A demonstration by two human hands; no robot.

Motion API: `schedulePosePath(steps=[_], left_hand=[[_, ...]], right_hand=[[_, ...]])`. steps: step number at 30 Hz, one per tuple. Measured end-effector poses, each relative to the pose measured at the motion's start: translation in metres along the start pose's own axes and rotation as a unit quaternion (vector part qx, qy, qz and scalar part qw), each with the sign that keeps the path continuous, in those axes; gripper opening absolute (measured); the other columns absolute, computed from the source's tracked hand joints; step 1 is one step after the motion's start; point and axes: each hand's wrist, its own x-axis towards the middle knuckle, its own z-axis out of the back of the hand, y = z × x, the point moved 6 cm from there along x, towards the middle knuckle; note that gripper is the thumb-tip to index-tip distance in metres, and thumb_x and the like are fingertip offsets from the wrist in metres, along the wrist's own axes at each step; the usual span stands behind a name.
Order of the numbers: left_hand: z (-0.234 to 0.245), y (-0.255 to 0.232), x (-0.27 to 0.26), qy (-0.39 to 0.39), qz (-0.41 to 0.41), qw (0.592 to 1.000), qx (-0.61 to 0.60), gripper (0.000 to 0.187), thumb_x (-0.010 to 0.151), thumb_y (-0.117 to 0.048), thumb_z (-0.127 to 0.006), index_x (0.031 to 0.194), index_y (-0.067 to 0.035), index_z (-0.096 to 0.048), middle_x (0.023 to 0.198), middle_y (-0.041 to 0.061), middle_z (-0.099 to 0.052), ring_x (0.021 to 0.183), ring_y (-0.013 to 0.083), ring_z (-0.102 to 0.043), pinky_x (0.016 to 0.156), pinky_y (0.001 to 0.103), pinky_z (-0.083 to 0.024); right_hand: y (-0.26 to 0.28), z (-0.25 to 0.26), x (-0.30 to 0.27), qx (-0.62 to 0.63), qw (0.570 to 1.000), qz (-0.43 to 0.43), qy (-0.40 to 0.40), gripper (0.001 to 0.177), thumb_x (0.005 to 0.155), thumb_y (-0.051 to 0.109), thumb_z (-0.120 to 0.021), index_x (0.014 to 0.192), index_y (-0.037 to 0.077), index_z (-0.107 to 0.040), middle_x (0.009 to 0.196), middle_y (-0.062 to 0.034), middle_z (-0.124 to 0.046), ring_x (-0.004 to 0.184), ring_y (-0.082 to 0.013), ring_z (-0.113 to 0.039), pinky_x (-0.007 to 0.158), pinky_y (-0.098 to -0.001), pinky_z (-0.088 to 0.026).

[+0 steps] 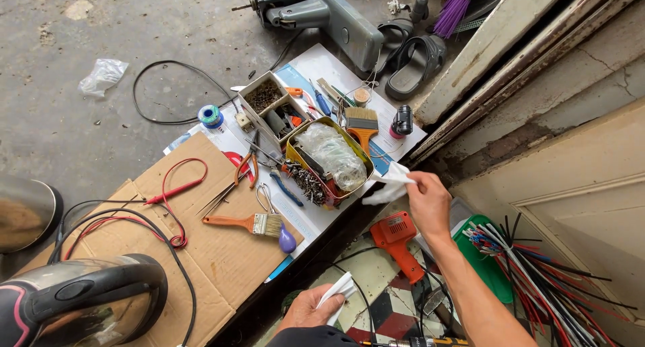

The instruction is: Wiping an electric kettle and its power base with a tissue in a repair setting.

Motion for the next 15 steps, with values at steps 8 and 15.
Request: schedulePosePath(steps=[8,15], left_hand=[[0.009,0.066,0.015,-0.134,0.020,0.989,-0.066,0.041,0.097,-0.043,-0.076,0.133,-0.031,-0.092,0.097,-0.012,-0.081,0.092,0.0059,-0.070,0.089,0.024,-0.051],[0.010,0.065,-0.013,-0.213,0.133,0.943,-0.218,0.043,0.101,-0.020,-0.076,0.141,-0.012,-0.089,0.101,0.010,-0.086,0.088,0.0221,-0.074,0.091,0.031,-0.051]], right_hand=[[0.002,-0.037,0.043,-0.055,0.980,0.168,-0.088,0.030,0.098,0.011,-0.059,0.118,0.014,-0.080,0.100,-0.0077,-0.073,0.091,-0.0305,-0.070,0.086,-0.0461,-0.052],[-0.020,0.013,-0.080,-0.110,0.965,0.236,0.015,0.026,0.105,-0.001,-0.061,0.128,-0.003,-0.072,0.131,-0.0159,-0.068,0.107,-0.0295,-0.073,0.080,-0.0437,-0.059]])
